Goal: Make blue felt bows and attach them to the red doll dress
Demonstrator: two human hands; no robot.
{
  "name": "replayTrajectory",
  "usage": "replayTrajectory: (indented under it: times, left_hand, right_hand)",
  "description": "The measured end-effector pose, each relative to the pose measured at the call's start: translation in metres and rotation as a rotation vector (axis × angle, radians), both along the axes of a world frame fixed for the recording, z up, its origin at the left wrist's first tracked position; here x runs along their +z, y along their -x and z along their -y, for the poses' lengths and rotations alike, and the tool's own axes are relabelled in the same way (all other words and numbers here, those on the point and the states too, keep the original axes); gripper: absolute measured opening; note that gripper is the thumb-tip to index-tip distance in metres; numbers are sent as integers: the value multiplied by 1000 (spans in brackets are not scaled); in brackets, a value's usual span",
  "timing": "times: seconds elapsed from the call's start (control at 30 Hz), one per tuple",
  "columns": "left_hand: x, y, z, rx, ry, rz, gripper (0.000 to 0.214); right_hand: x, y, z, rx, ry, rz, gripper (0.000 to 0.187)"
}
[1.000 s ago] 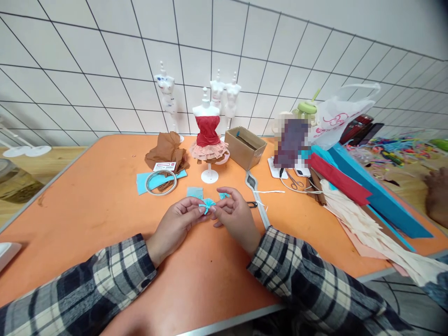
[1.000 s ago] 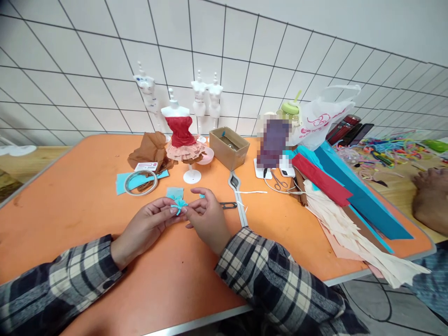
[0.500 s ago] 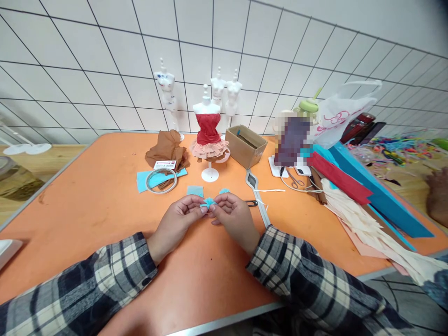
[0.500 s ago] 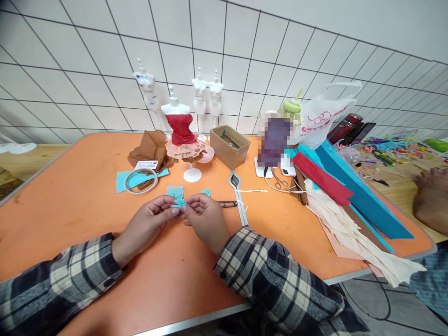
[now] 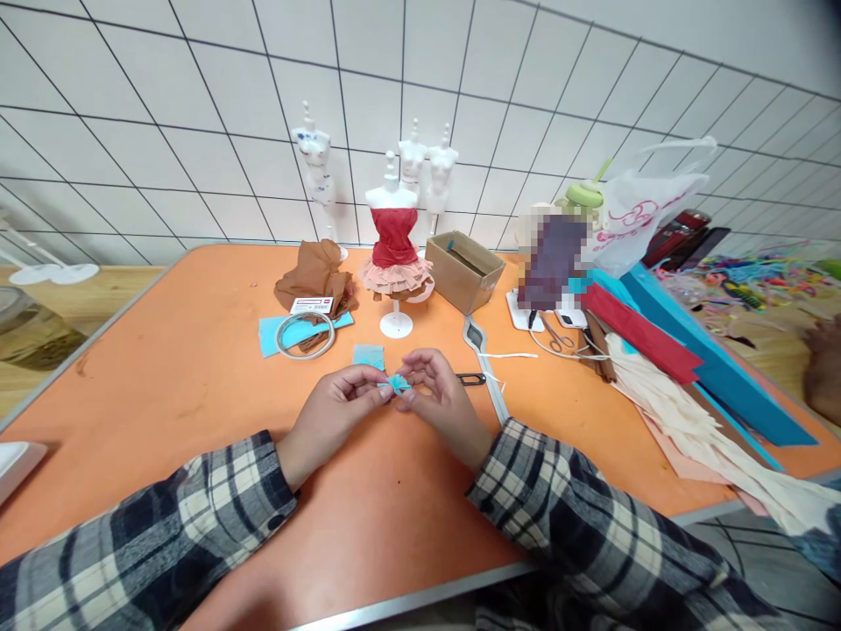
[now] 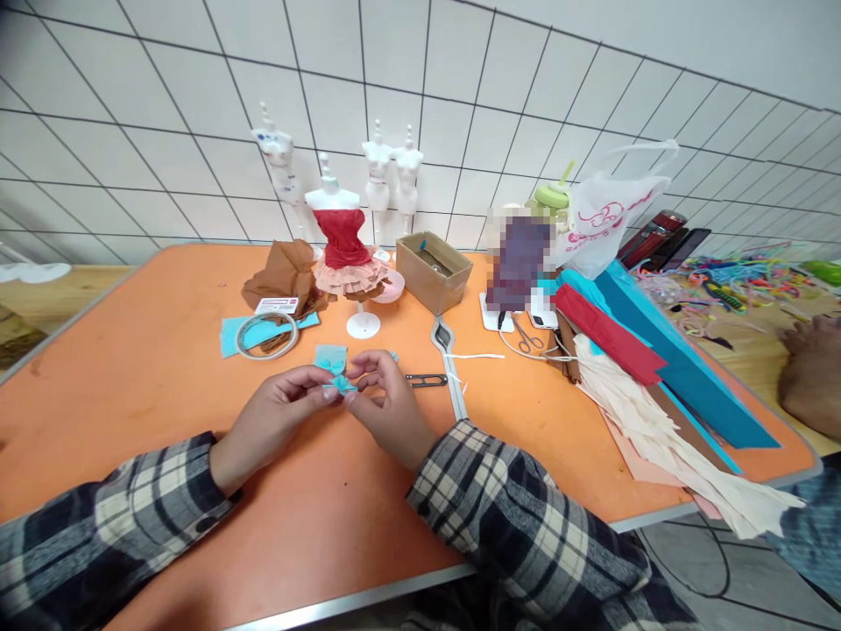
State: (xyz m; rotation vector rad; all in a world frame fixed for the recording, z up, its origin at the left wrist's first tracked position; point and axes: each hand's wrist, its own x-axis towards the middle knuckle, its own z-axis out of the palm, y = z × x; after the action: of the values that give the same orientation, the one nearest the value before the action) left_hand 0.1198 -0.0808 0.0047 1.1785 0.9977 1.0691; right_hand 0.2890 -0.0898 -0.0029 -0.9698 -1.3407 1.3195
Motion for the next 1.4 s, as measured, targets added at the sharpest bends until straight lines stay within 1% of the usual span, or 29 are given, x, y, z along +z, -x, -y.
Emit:
replayTrajectory:
  times: [0.03,0.07,0.1,0.17,0.2,0.23,0.3,0.37,0.47,0.53,0.67,0.77,0.93,1.0,1.07,1.1,1.17,1.2,1.23,1.33,1.4]
  left_hand:
    - [1,0,0,10,-42,-59,16]
    - [2,0,0,14,-76,-105,15]
    - [3,0,1,12,-99,-136,14]
    - [4,1,1,-1,-108,-156,15]
    - [5,1,2,-13,-98,-154,15]
    - [5,1,2,-28,-81,-141,15]
    - [5,2,2,-93,-13,-64,15]
    - [5,3,3,-180,125,80,15]
    - [3,3,3,-267,344,255,15]
    - [2,4,3,-289,413,289,15]
    - [1,4,3,-303,465,313,14]
    - [1,4,3,-303,491,330,15]
    - [0,3,3,-298,504,345,18]
    - [1,3,3,-291,482,342,19]
    - [2,3,3,-270,437,337,19]
    - [3,3,3,-250,401,333,19]
    - [4,3,2,-195,299,316,19]
    - [5,4,2,-169,238,297,20]
    - [5,4,2,-148,174,264,20]
    - [7,6,2,-116,-49,57,16]
    - [9,9,2,-96,-304,-170,10]
  right_hand:
    - [0,-3,-1,24,-44,41,39]
    - [0,-5,-3,42,-92,99,41]
    - [1,-7,-4,40,-141,170,36]
    - [2,-9,-7,-6,-245,297,16]
    - [3,-10,-7,-27,-293,334,9]
    - [4,-11,-8,-36,-336,352,7]
    - [5,-13,-9,-4,-407,354,7]
    - [6,-15,-10,58,-453,356,9]
    - [7,-20,-13,138,-465,354,10]
    - [7,-22,-14,186,-445,350,11]
    - [7,-24,-16,220,-406,374,18]
    - [7,-24,-16,212,-433,378,22]
    - [10,-24,-15,203,-478,438,21]
    - [9,-23,-14,198,-468,432,19]
    - [7,-22,-13,181,-384,342,17]
    - [5,-21,-13,172,-307,258,20]
    - [4,-21,-13,183,-114,55,42]
    - [4,-21,-13,214,-11,-30,50]
    - [4,-22,-13,265,91,-86,51]
    - [5,-24,-15,421,377,-149,38]
    - [5,-26,-17,465,533,-179,32]
